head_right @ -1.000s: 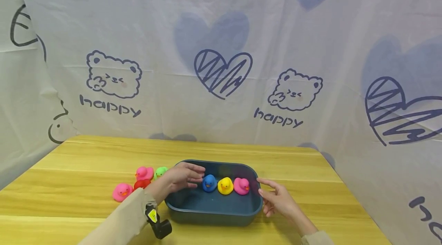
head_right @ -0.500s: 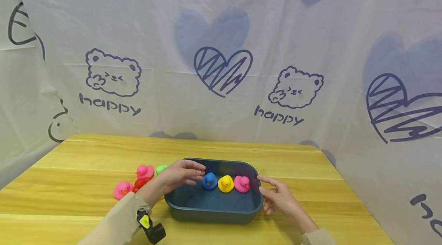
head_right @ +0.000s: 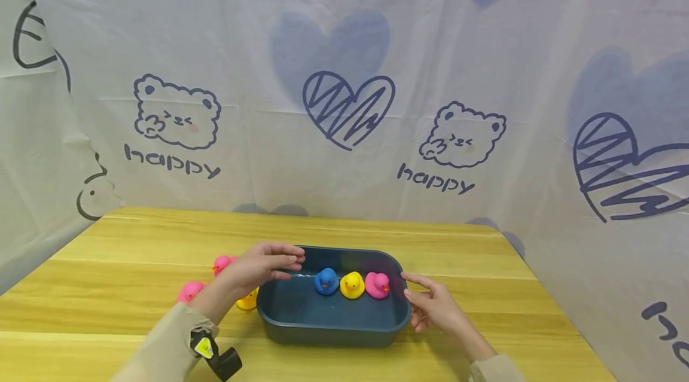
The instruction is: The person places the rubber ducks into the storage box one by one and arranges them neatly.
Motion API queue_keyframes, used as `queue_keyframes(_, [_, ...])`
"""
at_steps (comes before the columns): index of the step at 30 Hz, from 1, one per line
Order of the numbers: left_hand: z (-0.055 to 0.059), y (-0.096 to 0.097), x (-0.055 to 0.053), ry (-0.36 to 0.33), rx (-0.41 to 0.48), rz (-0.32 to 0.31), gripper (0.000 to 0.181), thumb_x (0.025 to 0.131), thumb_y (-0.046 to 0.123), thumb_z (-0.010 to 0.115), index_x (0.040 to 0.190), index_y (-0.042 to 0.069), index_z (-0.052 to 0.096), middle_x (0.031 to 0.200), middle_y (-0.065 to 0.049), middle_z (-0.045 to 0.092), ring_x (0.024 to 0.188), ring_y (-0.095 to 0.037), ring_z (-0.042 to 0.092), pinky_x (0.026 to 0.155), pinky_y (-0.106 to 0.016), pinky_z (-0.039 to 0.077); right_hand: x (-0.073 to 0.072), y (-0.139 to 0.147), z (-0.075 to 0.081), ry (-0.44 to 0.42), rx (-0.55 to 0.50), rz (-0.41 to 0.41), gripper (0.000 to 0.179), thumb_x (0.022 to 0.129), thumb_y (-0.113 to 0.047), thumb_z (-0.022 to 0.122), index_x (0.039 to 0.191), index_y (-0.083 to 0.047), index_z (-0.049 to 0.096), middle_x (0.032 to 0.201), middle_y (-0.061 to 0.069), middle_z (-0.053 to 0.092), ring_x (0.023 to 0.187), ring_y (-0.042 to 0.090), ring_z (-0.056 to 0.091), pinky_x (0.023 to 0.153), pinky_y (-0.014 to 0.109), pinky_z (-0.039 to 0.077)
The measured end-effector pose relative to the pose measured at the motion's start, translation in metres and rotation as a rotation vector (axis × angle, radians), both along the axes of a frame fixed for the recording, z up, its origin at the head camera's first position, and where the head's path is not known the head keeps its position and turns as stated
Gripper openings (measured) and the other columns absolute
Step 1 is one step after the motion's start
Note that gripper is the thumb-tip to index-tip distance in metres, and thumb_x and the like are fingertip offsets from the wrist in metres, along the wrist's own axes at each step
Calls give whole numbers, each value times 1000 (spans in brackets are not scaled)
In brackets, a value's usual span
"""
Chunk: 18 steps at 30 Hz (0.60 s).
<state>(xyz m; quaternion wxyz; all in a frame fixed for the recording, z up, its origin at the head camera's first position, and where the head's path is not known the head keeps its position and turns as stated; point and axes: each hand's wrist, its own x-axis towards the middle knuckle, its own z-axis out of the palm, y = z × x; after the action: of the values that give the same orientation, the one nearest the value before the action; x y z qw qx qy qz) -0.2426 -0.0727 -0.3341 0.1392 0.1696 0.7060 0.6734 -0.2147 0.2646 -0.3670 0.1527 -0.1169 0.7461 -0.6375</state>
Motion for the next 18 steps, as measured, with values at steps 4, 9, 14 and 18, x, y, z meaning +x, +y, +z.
queue_keyframes(4, [0, -7, 2, 4, 0, 12, 30, 90, 8, 50, 113, -12, 52, 107, -16, 59, 92, -23, 58, 85, -42, 44, 0, 0, 0, -3, 6, -5, 56, 93, -15, 48, 137, 7, 21, 60, 3, 54, 48, 8, 53, 47, 22, 47])
queue_keyframes(9, [0, -15, 5, 13, 2, 17, 31, 90, 9, 51, 113, -13, 52, 105, -16, 59, 93, -23, 58, 85, -42, 44, 0, 1, 0, -5, 9, -6, 57, 93, -16, 49, 137, 7, 21, 60, 3, 54, 48, 9, 53, 47, 23, 47])
queue_keyframes(14, [2, -24, 8, 16, -14, 40, 31, 90, 11, 52, 111, -11, 54, 104, -13, 60, 94, -24, 57, 85, -43, 43, 0, 1, 0, -11, 8, -10, 58, 92, -17, 50, 137, 7, 21, 59, 4, 54, 48, 9, 53, 47, 22, 47])
queue_keyframes(18, [2, -34, 10, 25, -6, 53, 31, 90, 11, 52, 111, -11, 53, 102, -12, 61, 93, -24, 58, 85, -42, 44, -1, 1, -1, -17, 6, -13, 59, 92, -17, 51, 137, 7, 22, 59, 3, 54, 48, 9, 53, 47, 22, 47])
